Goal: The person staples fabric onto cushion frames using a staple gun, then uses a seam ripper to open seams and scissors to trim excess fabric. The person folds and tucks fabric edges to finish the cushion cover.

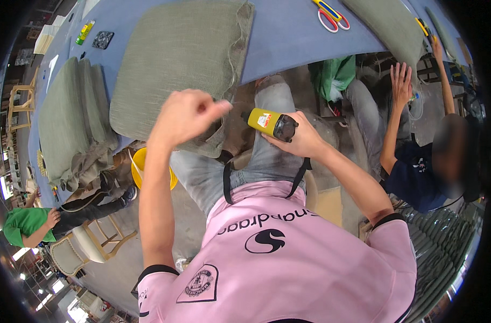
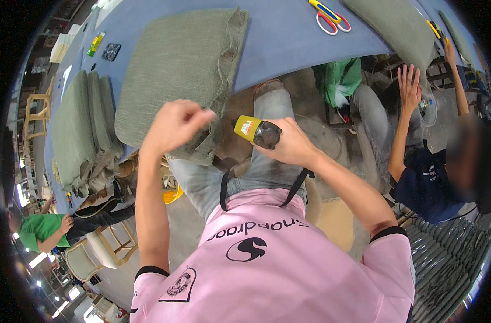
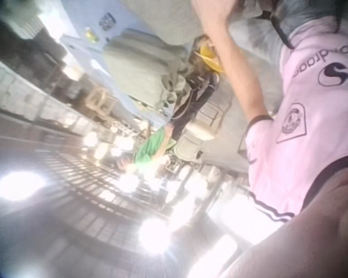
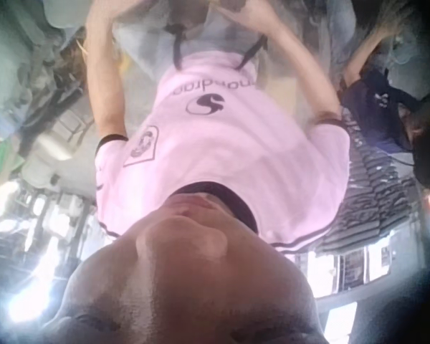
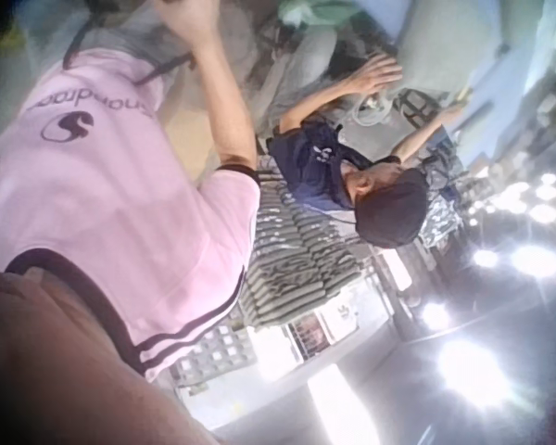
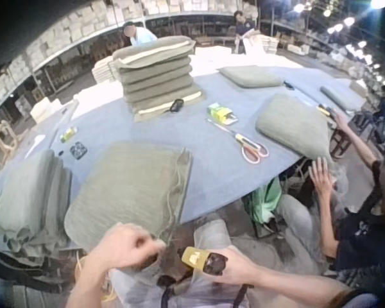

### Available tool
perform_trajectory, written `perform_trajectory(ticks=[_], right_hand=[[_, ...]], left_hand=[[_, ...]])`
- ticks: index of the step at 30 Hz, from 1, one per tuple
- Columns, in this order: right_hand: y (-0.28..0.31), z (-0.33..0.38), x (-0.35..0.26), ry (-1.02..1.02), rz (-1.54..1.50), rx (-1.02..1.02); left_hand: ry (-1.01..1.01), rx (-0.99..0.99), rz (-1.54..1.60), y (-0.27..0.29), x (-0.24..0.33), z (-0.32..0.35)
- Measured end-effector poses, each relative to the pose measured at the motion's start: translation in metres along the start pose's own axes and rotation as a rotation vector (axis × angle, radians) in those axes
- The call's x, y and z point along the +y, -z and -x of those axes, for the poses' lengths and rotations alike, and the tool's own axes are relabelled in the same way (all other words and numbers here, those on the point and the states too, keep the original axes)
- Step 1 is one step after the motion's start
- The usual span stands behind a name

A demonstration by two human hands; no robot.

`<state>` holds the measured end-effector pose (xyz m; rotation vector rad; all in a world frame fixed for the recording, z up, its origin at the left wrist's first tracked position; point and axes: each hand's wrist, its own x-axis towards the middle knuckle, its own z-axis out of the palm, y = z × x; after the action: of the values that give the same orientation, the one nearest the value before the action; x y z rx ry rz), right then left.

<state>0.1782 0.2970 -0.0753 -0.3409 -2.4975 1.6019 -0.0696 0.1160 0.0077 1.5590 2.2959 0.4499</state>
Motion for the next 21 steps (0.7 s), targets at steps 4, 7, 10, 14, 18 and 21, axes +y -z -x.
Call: perform_trajectory(ticks=[4,7,10,14,18,21], right_hand=[[-0.004,-0.004,-0.003,0.024,0.04,-0.028],[-0.004,-0.011,-0.013,0.049,-0.007,-0.05],[-0.006,-0.018,-0.017,0.051,-0.028,-0.076],[-0.006,-0.022,-0.017,0.063,-0.051,-0.093],[-0.007,-0.023,-0.022,0.098,-0.009,-0.044],[-0.013,-0.025,-0.015,0.027,0.027,-0.049]], left_hand=[[-0.135,-0.023,-0.094,-0.021,-0.008,-0.002],[-0.137,-0.071,0.033,-0.021,-0.029,-0.008],[-0.13,-0.046,0.133,-0.026,-0.034,-0.009],[-0.103,0.013,0.151,-0.033,-0.032,-0.007],[-0.062,0.082,0.166,-0.039,-0.028,-0.006],[-0.048,0.102,0.136,-0.048,-0.025,-0.008]])
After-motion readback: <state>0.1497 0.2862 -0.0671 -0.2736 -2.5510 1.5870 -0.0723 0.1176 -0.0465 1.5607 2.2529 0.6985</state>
